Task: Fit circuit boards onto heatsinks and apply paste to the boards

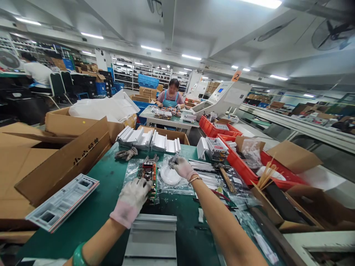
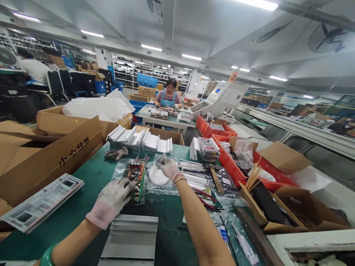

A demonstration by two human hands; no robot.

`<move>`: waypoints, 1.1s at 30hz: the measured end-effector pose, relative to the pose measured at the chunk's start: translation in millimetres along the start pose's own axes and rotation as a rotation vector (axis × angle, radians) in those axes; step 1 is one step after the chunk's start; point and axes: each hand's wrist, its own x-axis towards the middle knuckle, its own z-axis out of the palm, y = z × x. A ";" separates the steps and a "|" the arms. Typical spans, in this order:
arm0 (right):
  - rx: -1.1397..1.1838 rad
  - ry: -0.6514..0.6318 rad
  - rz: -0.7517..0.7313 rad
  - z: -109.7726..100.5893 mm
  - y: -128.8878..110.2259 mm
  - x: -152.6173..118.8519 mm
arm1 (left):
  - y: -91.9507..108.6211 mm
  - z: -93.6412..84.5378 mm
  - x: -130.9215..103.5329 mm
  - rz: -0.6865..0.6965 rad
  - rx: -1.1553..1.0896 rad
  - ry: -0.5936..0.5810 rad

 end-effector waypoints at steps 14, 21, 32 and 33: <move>0.656 0.215 0.177 -12.6 -58.3 -141.0 | 16.6 10.5 -55.4 -0.699 -1.461 0.527; 0.175 0.359 -0.483 3.5 -103.2 -196.6 | 40.7 -2.8 -68.4 -0.850 -1.624 0.464; -0.024 0.175 -0.691 2.6 -124.5 -215.5 | 46.2 2.9 -76.8 -0.936 -1.656 0.460; -0.035 0.180 -0.683 1.2 -122.8 -214.3 | 45.0 3.7 -77.8 -0.923 -1.637 0.451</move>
